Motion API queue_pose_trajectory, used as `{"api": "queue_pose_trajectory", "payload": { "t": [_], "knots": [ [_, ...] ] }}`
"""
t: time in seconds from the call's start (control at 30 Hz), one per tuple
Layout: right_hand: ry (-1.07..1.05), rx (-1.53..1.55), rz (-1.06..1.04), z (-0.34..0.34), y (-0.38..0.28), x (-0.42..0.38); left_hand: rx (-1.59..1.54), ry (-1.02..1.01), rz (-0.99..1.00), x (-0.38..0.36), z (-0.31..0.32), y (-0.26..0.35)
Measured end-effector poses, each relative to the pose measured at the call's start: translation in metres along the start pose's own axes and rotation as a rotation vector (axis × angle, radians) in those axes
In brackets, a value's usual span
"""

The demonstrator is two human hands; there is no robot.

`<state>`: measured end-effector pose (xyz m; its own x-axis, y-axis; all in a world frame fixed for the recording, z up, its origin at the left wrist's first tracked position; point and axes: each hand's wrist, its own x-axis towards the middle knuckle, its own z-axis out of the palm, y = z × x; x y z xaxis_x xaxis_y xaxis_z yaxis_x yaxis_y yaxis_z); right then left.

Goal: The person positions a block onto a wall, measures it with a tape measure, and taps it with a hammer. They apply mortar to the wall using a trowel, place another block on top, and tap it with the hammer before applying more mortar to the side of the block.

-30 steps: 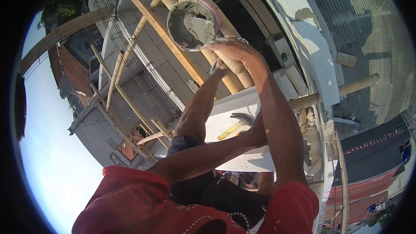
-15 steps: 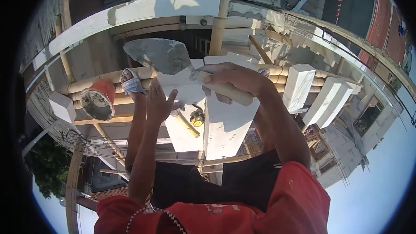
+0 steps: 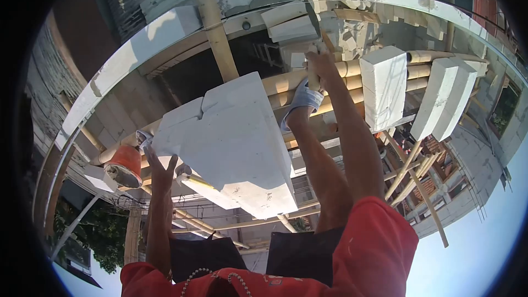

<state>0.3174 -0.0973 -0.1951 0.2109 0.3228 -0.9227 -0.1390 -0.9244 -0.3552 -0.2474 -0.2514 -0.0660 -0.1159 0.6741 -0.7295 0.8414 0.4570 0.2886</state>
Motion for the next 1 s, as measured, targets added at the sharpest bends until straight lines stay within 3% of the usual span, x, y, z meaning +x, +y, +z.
{"api": "queue_pose_trajectory", "payload": {
  "t": [0.1, 0.2, 0.27, 0.4, 0.5, 0.6, 0.7, 0.9, 1.0],
  "knots": [
    [0.177, 0.109, -0.175, 0.033, 0.038, 0.094, 0.114, -0.007, 0.007, -0.003, 0.002, -0.017],
    [0.319, 0.158, -0.455, 0.060, 0.063, 0.163, 0.199, -0.064, -0.023, 0.000, -0.010, 0.011],
    [0.382, 0.106, -0.518, 0.064, 0.069, 0.210, 0.286, -0.082, 0.007, -0.006, -0.014, -0.002],
    [0.529, -0.131, -0.623, 0.064, 0.063, 0.268, 0.242, -0.129, -0.054, -0.010, -0.020, 0.012],
    [0.770, -0.435, -0.797, 0.063, 0.076, 0.319, 0.227, -0.125, -0.057, -0.011, -0.016, 0.015],
    [0.683, -0.470, -0.730, 0.060, 0.083, 0.332, 0.236, -0.143, -0.083, -0.009, -0.015, 0.019],
    [0.599, -0.416, -0.531, 0.065, 0.084, 0.310, 0.242, -0.144, -0.094, -0.006, -0.013, 0.023],
    [0.590, -0.467, -0.460, 0.093, 0.132, 0.274, 0.250, -0.133, -0.090, -0.008, -0.016, 0.027],
    [0.409, -0.251, -0.178, 0.097, 0.124, 0.239, 0.244, -0.126, -0.082, -0.008, -0.017, 0.027]
  ]
}}
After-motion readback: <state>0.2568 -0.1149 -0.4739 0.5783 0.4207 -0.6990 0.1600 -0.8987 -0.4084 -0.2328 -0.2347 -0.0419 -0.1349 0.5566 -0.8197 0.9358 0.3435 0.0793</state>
